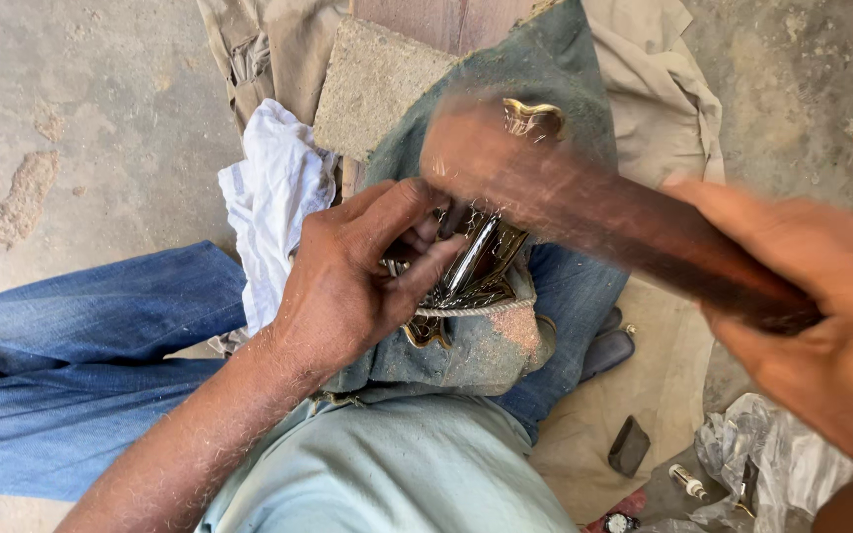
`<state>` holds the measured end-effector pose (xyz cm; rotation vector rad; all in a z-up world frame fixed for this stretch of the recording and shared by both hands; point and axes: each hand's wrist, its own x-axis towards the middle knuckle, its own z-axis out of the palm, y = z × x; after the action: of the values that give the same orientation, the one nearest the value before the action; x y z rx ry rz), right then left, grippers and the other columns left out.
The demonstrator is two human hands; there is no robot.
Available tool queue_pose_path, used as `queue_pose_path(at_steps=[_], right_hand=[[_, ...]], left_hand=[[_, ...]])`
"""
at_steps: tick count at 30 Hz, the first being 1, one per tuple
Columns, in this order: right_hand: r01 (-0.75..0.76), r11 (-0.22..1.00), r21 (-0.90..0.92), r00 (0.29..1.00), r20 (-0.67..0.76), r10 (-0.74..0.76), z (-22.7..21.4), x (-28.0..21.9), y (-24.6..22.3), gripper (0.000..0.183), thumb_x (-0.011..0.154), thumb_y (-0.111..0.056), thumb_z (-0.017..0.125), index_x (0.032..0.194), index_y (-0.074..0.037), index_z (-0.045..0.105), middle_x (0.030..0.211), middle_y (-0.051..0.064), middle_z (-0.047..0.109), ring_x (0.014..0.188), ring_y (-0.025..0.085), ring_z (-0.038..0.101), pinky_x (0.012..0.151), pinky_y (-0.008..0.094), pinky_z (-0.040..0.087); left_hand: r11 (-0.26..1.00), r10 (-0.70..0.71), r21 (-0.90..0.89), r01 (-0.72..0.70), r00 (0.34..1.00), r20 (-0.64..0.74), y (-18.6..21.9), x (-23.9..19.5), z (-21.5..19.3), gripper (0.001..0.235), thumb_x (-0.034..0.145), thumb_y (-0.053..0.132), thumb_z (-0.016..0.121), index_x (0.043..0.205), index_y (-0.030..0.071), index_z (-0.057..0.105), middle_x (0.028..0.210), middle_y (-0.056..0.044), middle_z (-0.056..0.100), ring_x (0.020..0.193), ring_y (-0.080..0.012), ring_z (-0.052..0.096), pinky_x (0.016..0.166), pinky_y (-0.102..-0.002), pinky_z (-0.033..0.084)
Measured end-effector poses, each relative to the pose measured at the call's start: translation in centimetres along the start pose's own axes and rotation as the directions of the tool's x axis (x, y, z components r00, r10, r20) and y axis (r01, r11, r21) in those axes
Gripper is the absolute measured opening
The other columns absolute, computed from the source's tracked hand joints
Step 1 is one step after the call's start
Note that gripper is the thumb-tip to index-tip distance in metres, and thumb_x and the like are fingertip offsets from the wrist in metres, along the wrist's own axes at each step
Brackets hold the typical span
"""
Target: The person uses a chisel and hammer to engrave a decorative pattern onto a silver-colored metal object shaped like a lotus flower. They repeatedly strike the chisel to create a textured design on the surface.
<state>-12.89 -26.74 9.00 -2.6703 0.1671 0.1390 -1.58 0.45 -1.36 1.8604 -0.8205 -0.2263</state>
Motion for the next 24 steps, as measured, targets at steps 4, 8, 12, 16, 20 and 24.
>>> queue_pose_path(at_steps=[4,8,12,16,20,24], right_hand=[[0.099,0.994,-0.04,0.989,-0.11,-0.103,0.7,-0.6,1.7,0.028,0.093,-0.007,0.081,0.116,-0.002,0.066,0.091,0.011,0.07,0.077,0.018,0.069,0.072,0.03,0.057],[0.083,0.996,-0.01,0.988,-0.132,-0.084,0.8,0.3,2.3,0.034,0.087,-0.006,0.084,0.112,0.002,0.063,0.089,0.012,0.066,0.076,0.019,0.067,0.072,0.031,0.056],[0.171,0.985,-0.004,0.979,-0.116,-0.17,-0.3,2.2,0.9,0.047,0.076,-0.002,0.085,0.115,0.007,0.06,0.09,0.016,0.064,0.076,0.021,0.067,0.068,0.033,0.055],[0.183,0.983,-0.01,0.976,-0.117,-0.183,-0.5,3.0,-0.9,0.039,0.082,-0.006,0.083,0.112,0.003,0.06,0.086,0.013,0.066,0.075,0.02,0.07,0.064,0.031,0.057],[0.082,0.99,-0.115,0.996,0.037,-0.078,-0.5,2.8,-1.2,0.036,0.08,-0.013,0.083,0.111,-0.002,0.068,0.072,0.01,0.068,0.059,0.018,0.065,0.05,0.032,0.053],[-0.044,0.988,-0.145,0.996,0.069,0.054,0.1,2.3,-0.6,0.037,0.083,-0.019,0.082,0.113,-0.004,0.068,0.071,0.007,0.068,0.06,0.015,0.069,0.056,0.031,0.056]], left_hand=[[0.99,-0.12,-0.079,0.117,0.992,-0.033,-0.3,0.0,0.5,0.031,0.094,0.011,0.081,0.116,0.004,0.061,0.088,-0.005,0.065,0.074,-0.0132,0.067,0.064,-0.027,0.057],[0.992,-0.113,-0.074,0.107,0.989,-0.096,0.0,-0.5,1.1,0.029,0.095,0.011,0.082,0.112,0.003,0.059,0.087,-0.003,0.066,0.077,-0.0109,0.068,0.067,-0.025,0.057],[0.989,-0.128,-0.084,0.121,0.988,-0.084,0.0,-0.4,1.1,0.03,0.094,0.011,0.082,0.114,0.003,0.061,0.085,-0.003,0.066,0.075,-0.0114,0.067,0.066,-0.025,0.057],[0.996,-0.076,-0.046,0.072,0.993,-0.089,0.1,-0.5,1.0,0.032,0.095,0.01,0.081,0.12,0.003,0.062,0.091,-0.005,0.066,0.079,-0.0113,0.069,0.069,-0.026,0.059],[0.999,-0.014,0.031,0.016,0.998,-0.066,0.6,-0.5,1.0,0.032,0.097,0.011,0.078,0.124,0.005,0.063,0.097,-0.009,0.067,0.082,-0.0191,0.071,0.071,-0.031,0.059],[1.0,0.021,0.021,-0.022,0.999,0.04,0.8,0.7,0.4,0.032,0.098,0.014,0.075,0.126,0.006,0.062,0.104,-0.013,0.069,0.088,-0.0286,0.074,0.072,-0.037,0.059]])
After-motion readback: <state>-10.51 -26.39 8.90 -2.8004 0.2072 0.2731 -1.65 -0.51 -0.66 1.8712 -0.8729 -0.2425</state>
